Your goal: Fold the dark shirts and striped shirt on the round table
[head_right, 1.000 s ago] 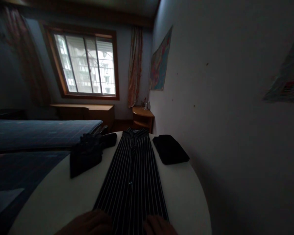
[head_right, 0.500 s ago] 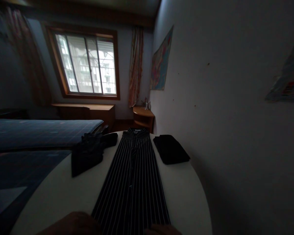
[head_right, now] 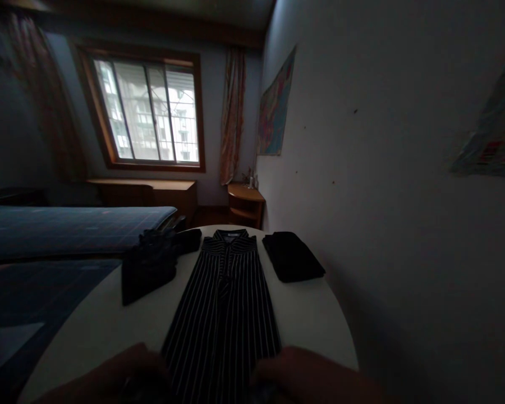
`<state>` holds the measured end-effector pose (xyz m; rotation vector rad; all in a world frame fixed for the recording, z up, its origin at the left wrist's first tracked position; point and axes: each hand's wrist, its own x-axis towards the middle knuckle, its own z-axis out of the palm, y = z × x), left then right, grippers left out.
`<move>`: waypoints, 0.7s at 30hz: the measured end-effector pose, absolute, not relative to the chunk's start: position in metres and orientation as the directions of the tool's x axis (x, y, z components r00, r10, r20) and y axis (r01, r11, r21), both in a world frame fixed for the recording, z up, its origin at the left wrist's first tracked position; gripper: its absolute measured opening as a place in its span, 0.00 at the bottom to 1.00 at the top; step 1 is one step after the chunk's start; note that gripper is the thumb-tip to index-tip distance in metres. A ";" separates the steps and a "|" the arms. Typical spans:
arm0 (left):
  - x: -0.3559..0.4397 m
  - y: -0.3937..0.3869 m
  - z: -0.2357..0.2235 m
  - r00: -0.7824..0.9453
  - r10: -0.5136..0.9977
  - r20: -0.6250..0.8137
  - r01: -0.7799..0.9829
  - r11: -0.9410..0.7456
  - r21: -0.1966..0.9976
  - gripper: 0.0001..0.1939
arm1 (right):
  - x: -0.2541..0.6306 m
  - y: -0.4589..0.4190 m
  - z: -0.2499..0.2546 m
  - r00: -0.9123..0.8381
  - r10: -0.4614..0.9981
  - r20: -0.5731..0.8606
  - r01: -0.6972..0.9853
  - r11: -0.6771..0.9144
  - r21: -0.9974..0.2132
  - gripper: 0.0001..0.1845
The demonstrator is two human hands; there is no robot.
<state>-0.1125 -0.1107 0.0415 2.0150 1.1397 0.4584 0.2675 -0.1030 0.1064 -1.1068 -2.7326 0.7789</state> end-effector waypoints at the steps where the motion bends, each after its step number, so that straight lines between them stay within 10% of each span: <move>1: -0.111 -0.103 0.046 0.489 0.872 -0.021 0.569 -0.301 0.765 0.20 | 0.265 -0.094 0.120 -0.715 0.694 -0.088 0.643 0.603 -0.471 0.20; 10: -0.079 0.008 0.080 0.280 0.910 0.307 0.278 -0.383 0.881 0.15 | 0.253 0.018 0.151 -0.707 0.707 0.025 0.620 0.636 -0.459 0.13; 21: -0.077 0.116 0.021 0.101 0.948 0.302 0.380 -0.317 0.869 0.13 | 0.221 0.138 0.094 -0.623 0.773 0.121 0.700 0.620 -0.355 0.16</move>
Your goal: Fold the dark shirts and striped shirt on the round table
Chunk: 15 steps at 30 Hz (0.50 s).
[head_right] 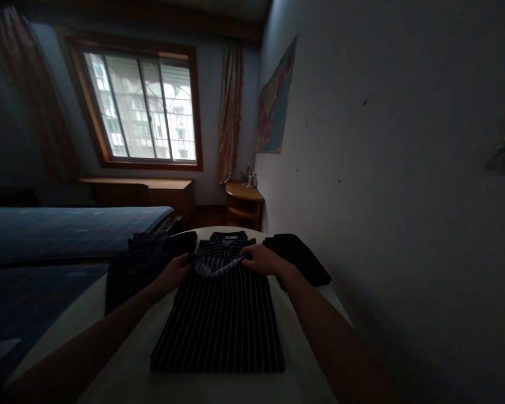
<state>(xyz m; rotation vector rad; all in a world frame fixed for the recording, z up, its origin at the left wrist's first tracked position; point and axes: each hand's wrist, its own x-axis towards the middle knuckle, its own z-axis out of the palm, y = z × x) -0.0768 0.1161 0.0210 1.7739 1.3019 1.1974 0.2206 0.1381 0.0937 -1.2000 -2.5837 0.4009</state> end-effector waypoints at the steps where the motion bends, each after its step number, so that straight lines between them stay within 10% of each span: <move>1: -0.076 0.120 0.011 0.083 0.954 0.289 0.385 -0.298 0.874 0.13 | 0.219 0.144 0.081 -0.608 0.788 0.100 0.720 0.600 -0.350 0.16; 15: -0.088 0.170 -0.026 -0.211 0.975 0.071 0.341 0.005 0.940 0.13 | 0.214 0.170 0.030 -0.413 0.898 0.148 0.820 0.438 -0.368 0.17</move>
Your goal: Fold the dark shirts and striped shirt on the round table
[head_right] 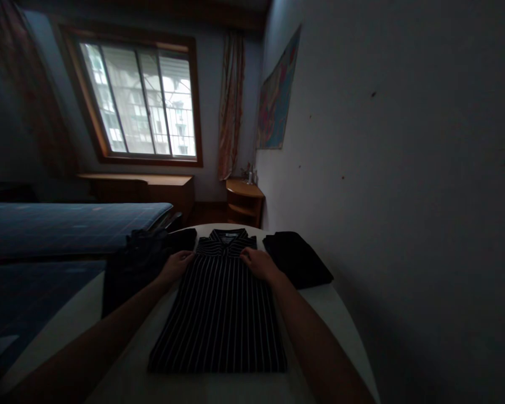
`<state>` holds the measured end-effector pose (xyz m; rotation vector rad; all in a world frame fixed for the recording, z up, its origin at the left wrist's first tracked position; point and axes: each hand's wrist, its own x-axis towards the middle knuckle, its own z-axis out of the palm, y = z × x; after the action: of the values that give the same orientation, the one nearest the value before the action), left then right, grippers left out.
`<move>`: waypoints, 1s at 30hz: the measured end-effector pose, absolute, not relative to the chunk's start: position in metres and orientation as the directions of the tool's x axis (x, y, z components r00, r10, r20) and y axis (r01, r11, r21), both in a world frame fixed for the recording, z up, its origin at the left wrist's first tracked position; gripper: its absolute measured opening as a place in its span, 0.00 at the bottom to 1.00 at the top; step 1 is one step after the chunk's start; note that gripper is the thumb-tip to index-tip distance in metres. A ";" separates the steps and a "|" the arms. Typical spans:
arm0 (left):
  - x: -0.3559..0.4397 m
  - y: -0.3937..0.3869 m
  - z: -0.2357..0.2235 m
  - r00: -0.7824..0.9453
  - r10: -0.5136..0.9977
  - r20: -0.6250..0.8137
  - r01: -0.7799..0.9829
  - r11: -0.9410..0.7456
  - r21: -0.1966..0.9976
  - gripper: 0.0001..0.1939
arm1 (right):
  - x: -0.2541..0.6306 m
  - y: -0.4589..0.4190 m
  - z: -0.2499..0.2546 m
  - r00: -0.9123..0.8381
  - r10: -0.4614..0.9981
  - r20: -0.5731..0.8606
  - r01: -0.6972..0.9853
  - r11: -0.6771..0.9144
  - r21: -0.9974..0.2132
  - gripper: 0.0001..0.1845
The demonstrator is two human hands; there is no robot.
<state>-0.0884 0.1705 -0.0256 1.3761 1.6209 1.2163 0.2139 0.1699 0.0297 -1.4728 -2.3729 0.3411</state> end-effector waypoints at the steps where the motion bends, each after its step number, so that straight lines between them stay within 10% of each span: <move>1: -0.088 0.170 -0.028 -0.215 0.975 0.050 0.331 0.024 0.943 0.13 | 0.216 0.168 0.028 -0.407 0.905 0.127 0.832 0.424 -0.358 0.18; 13: -0.094 0.104 -0.031 -0.139 0.990 0.020 0.407 0.039 0.912 0.29 | 0.234 0.132 0.027 -0.315 0.894 0.319 0.881 0.400 -0.253 0.15; 18: -0.098 0.052 -0.026 -0.024 1.000 0.011 0.450 0.001 0.893 0.27 | 0.219 0.059 0.031 -0.534 0.793 0.294 0.758 0.603 -0.248 0.07; 23: -0.099 -0.006 -0.021 0.162 0.981 -0.106 0.520 0.007 0.854 0.30 | 0.215 -0.013 0.038 -0.790 0.598 0.135 0.543 0.785 -0.299 0.26; 30: -0.097 -0.048 -0.026 0.270 0.961 0.059 0.640 -0.224 0.735 0.32 | 0.224 -0.025 0.001 -0.817 0.568 0.102 0.572 0.820 0.013 0.11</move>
<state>-0.0966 -0.0477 -0.0255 1.9508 1.4397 0.7000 0.2242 -0.0252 0.0013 -0.9134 -2.9078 -0.0659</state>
